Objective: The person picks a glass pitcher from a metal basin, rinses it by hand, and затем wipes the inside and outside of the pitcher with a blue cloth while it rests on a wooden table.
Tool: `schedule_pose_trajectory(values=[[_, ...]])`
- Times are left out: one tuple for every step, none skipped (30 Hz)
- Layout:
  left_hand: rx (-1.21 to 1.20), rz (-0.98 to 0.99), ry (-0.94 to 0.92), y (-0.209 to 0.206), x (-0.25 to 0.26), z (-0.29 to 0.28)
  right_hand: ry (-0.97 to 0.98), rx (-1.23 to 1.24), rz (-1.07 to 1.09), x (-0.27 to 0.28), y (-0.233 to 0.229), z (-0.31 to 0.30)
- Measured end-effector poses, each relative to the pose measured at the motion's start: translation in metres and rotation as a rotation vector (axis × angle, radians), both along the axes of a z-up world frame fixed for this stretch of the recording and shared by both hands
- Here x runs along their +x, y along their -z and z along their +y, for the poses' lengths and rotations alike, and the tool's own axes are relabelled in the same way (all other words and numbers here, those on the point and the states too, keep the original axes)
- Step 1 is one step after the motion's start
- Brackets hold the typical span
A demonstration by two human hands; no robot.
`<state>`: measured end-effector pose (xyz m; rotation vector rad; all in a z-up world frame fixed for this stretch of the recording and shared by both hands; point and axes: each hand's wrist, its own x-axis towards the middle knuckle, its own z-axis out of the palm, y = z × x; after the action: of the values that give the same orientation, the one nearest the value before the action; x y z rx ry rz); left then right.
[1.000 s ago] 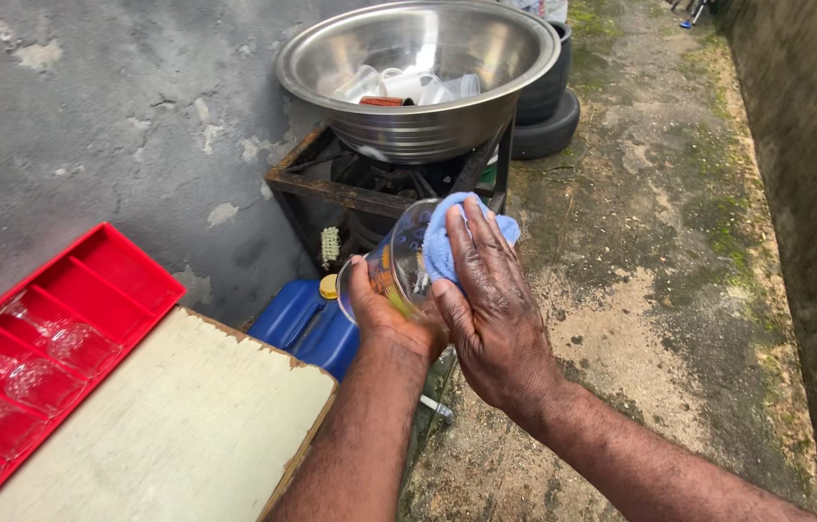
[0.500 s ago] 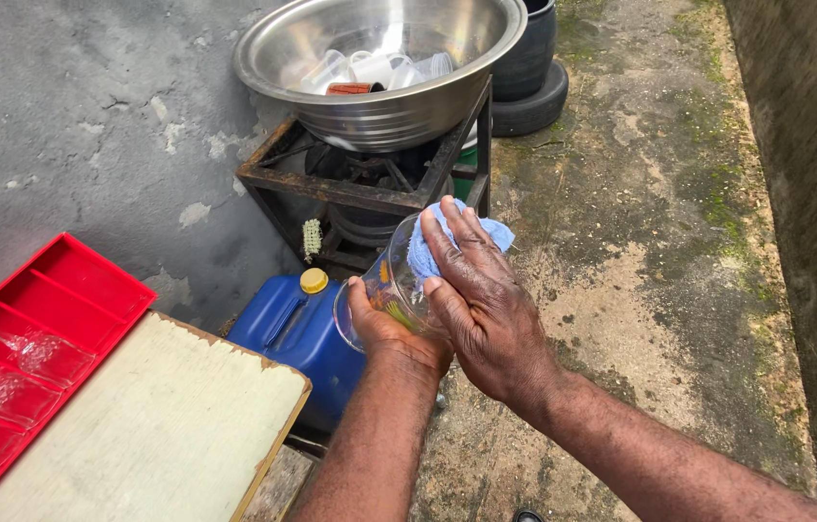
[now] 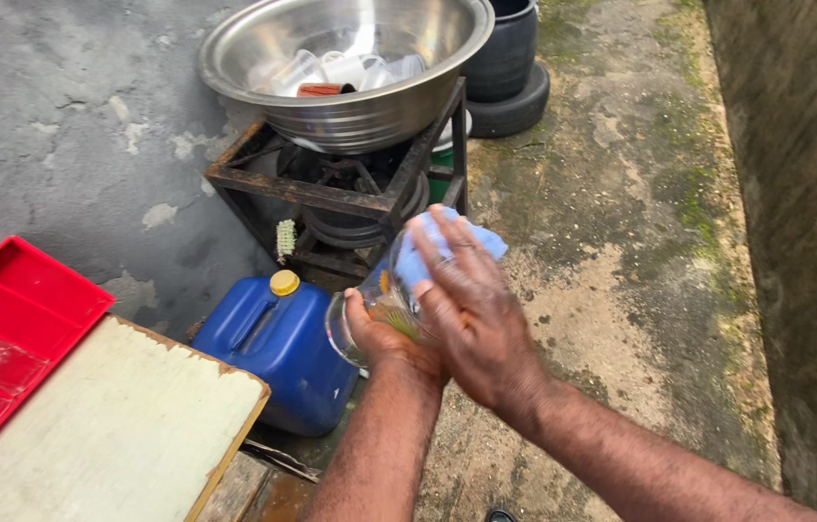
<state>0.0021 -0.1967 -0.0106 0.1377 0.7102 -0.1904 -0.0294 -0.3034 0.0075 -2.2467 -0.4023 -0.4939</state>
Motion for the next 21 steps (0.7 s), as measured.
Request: schedule_pose_trajectory(values=[[-0.044,-0.091,-0.013,0.003,0.002,0.000,-0.039,-0.062,-0.073,-0.006,-0.001,0.002],[-0.088,-0.181,-0.026,0.007,0.004,-0.001,-0.078,-0.125,-0.145,-0.009,-0.003,0.002],[-0.092,-0.185,-0.021,0.009,0.007,-0.003,-0.073,-0.129,-0.149,-0.007,-0.006,0.001],[-0.035,-0.239,0.017,0.010,0.009,-0.005,-0.026,-0.096,-0.109,-0.003,-0.009,0.001],[0.020,-0.288,0.049,0.011,0.008,-0.005,0.015,-0.066,-0.065,-0.001,-0.011,0.003],[0.014,-0.288,0.048,0.011,0.008,-0.005,0.014,-0.072,-0.066,0.003,-0.013,0.003],[0.088,-0.213,0.082,0.010,0.007,-0.006,0.087,0.014,-0.037,0.008,-0.016,0.003],[0.162,-0.137,0.115,0.008,0.005,-0.004,0.161,0.101,-0.007,0.014,-0.018,0.003],[0.161,-0.140,0.125,0.007,0.003,0.000,0.171,0.101,-0.009,0.019,-0.022,0.001],[0.242,-0.065,0.158,0.006,0.001,0.005,0.252,0.302,0.272,0.022,-0.025,-0.002],[0.321,0.007,0.187,0.004,0.000,0.009,0.327,0.502,0.551,0.025,-0.028,-0.004],[0.318,0.003,0.194,0.003,0.001,0.014,0.334,0.501,0.546,0.028,-0.031,-0.005],[0.298,-0.079,0.201,0.004,0.002,0.022,0.269,0.771,0.567,0.031,-0.033,-0.004],[0.276,-0.161,0.208,0.005,0.003,0.030,0.199,1.041,0.579,0.032,-0.035,0.000],[0.274,-0.161,0.210,0.007,0.006,0.038,0.202,1.040,0.578,0.030,-0.034,0.006],[0.268,-0.213,0.197,0.010,0.009,0.046,0.268,1.169,0.614,0.026,-0.033,0.012],[0.262,-0.261,0.185,0.012,0.011,0.054,0.337,1.298,0.652,0.022,-0.034,0.021],[0.260,-0.258,0.187,0.013,0.014,0.063,0.342,1.297,0.653,0.020,-0.035,0.031],[0.259,-0.279,0.196,0.014,0.017,0.073,0.345,1.356,0.645,0.016,-0.036,0.042],[0.257,-0.300,0.205,0.014,0.018,0.082,0.348,1.415,0.637,0.011,-0.036,0.052],[0.257,-0.305,0.214,0.014,0.019,0.089,0.352,1.419,0.628,0.007,-0.037,0.061]])
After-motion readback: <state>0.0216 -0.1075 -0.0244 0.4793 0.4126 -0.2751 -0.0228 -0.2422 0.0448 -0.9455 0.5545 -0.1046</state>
